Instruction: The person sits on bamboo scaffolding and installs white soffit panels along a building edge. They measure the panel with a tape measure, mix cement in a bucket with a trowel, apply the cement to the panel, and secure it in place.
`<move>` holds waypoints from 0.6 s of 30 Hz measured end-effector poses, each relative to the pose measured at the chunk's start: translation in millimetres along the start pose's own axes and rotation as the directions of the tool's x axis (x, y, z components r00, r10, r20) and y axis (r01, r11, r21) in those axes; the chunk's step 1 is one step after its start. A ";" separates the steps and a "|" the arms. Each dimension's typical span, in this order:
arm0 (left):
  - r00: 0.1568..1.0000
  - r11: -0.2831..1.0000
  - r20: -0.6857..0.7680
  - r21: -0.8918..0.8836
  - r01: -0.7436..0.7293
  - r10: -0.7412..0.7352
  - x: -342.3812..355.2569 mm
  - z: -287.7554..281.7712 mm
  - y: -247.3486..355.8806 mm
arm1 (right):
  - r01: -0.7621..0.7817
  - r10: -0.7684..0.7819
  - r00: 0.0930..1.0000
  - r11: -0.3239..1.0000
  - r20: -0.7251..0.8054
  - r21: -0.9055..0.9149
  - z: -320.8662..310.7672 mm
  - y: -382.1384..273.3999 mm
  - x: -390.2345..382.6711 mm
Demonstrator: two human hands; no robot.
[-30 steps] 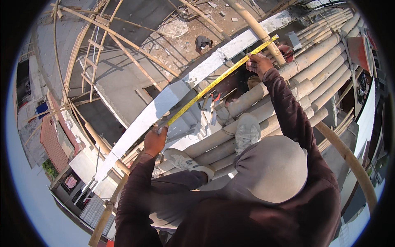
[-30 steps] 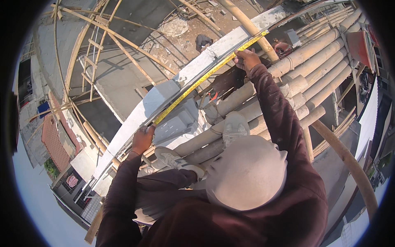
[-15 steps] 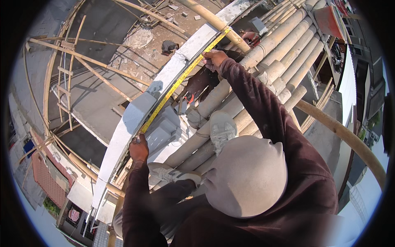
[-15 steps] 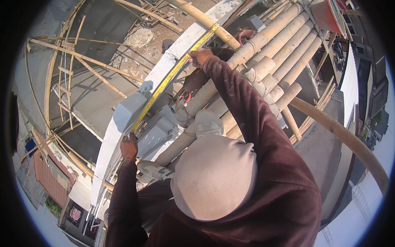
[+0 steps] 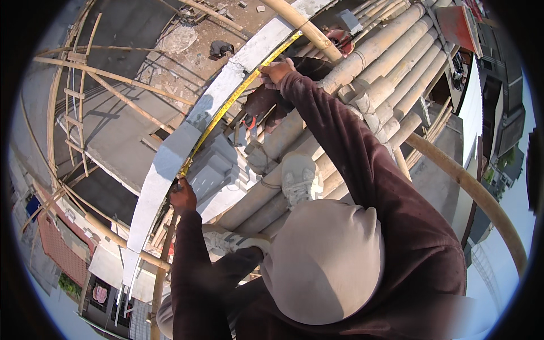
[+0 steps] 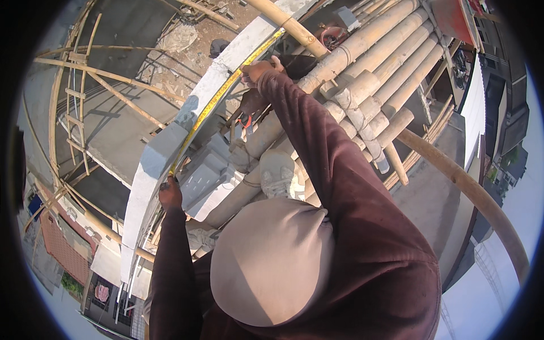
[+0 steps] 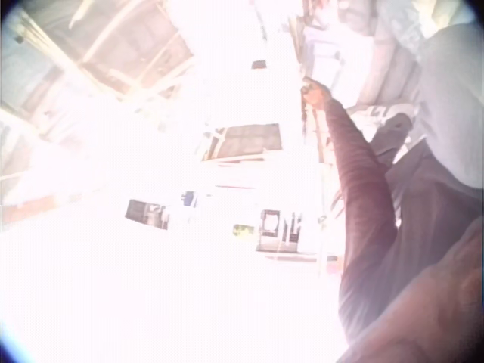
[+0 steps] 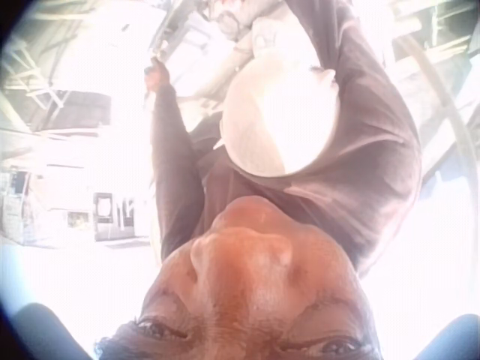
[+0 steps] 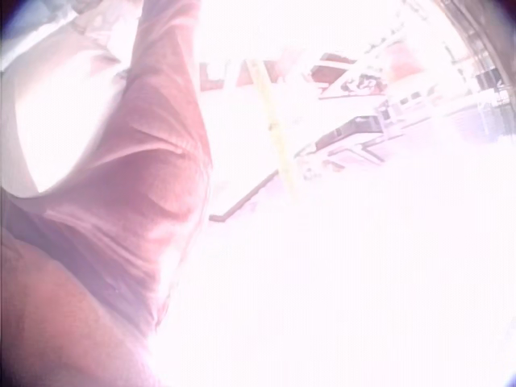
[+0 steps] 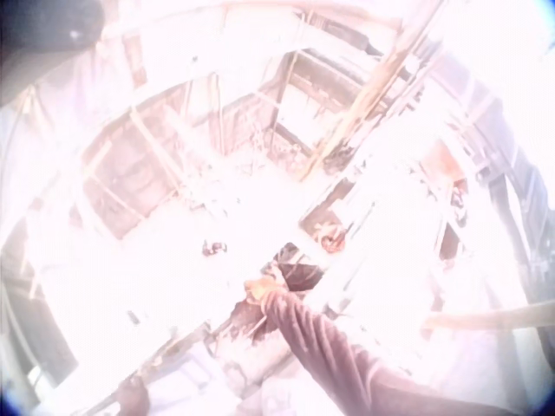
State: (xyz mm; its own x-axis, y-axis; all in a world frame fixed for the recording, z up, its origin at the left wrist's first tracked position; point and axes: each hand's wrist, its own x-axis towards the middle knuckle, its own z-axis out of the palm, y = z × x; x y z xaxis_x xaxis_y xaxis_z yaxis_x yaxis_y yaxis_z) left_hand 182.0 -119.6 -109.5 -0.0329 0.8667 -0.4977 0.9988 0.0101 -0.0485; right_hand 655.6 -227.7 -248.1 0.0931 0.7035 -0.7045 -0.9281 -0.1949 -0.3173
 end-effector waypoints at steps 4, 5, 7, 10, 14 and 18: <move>0.999 0.995 0.025 -0.089 0.038 -0.036 17.2 6.9 22.7 | -0.014 -0.184 0.888 0.905 0.421 0.425 -71.1 7.6 17.7; 0.999 0.994 0.007 -0.099 0.053 -0.052 13.7 5.7 18.1 | 0.100 -0.119 0.967 0.990 0.224 0.096 -53.7 9.1 24.1; 0.997 0.982 0.023 -0.171 0.079 -0.076 1.9 7.5 0.1 | -0.025 -0.077 0.968 0.918 -0.240 -0.395 5.4 5.0 23.5; 0.998 0.988 0.033 -0.143 0.058 -0.053 5.1 3.8 7.3 | -0.129 -0.078 0.913 0.876 -0.399 -0.465 42.0 -16.7 -0.2; 0.991 0.964 0.020 -0.230 0.132 -0.131 1.4 -6.8 28.4 | -0.073 -0.119 0.921 0.882 -0.371 -0.466 43.2 -26.9 -11.9; 1.000 0.989 -0.010 -0.144 0.022 -0.024 2.3 -6.6 17.0 | -0.071 -0.150 0.908 0.866 -0.391 -0.496 46.8 -22.2 -10.2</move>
State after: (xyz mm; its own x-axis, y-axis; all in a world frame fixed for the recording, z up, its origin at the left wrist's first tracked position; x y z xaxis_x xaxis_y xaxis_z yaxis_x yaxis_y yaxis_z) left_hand 199.1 -114.1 -105.7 -0.0564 0.8711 -0.4878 0.9927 0.1009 0.0655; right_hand 658.4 -198.6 -204.1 0.3643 0.4009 -0.8406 -0.6313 -0.5572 -0.5394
